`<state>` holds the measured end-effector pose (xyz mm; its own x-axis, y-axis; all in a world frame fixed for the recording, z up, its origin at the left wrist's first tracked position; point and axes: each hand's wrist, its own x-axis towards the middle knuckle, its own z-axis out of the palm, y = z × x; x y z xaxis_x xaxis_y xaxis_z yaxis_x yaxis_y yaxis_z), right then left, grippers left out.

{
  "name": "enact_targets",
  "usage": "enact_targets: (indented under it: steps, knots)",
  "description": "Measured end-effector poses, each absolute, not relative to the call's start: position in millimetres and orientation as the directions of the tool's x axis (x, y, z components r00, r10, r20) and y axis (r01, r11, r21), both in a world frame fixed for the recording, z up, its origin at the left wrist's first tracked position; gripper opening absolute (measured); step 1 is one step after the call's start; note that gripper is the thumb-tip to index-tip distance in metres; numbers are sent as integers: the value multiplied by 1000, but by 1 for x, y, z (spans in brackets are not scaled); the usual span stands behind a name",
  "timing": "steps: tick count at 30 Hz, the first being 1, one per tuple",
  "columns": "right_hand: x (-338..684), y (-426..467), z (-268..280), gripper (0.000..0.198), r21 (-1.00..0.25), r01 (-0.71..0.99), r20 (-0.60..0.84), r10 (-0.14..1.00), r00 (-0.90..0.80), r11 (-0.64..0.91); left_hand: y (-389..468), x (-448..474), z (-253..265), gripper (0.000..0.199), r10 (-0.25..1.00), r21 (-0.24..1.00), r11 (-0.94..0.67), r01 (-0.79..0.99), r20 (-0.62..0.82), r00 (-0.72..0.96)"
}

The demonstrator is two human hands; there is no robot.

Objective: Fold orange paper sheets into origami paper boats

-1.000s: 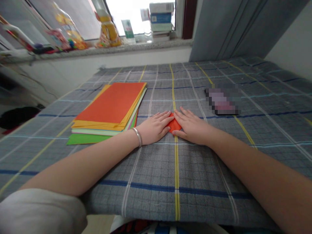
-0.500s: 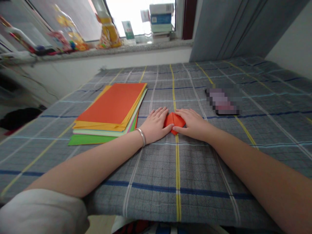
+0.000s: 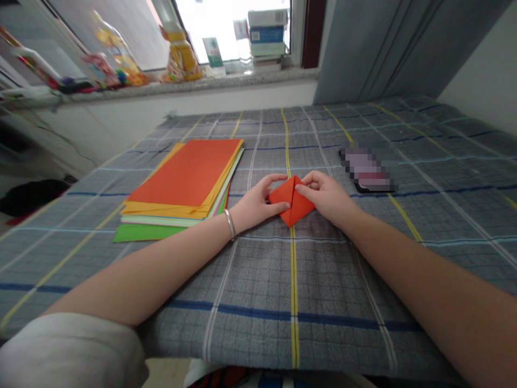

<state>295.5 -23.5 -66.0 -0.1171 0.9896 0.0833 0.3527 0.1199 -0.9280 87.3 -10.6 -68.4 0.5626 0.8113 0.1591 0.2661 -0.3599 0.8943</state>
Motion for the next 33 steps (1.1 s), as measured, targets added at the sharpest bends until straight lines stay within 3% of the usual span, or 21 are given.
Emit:
enact_targets:
  steps: [4, 9, 12, 20, 25, 30, 33]
  knots:
    - [290, -25, -67, 32, -954, 287, 85, 996, -24, 88, -9, 89, -68, 60, 873, 980, -141, 143, 55, 485]
    - [283, -31, -60, 38, -967, 216, 140, 990, -4, 138, -8, 91, -65, 48, 866, 984, -122, 131, 41, 498]
    - [283, -36, -54, 41, -932, 313, 201, 979, 29, 182, -7, 90, -62, 36, 833, 996, -49, 72, 1, 553]
    - [290, -37, -53, 44, -897, 396, 249, 965, 83, 197, -8, 85, -56, 18, 793, 974, -18, 225, -124, 597]
    - [289, -39, -47, 57, -823, 553, 94, 991, -100, 134, -5, 84, -58, 9, 834, 982, -46, 186, -64, 548]
    - [288, -39, -47, 56, -745, 637, 167, 980, -109, 198, -4, 86, -61, 8, 837, 996, -10, 93, -43, 546]
    - [291, -38, -48, 57, -737, 641, 120, 975, -185, 212, -2, 85, -61, 11, 844, 1000, 0, 14, -7, 536]
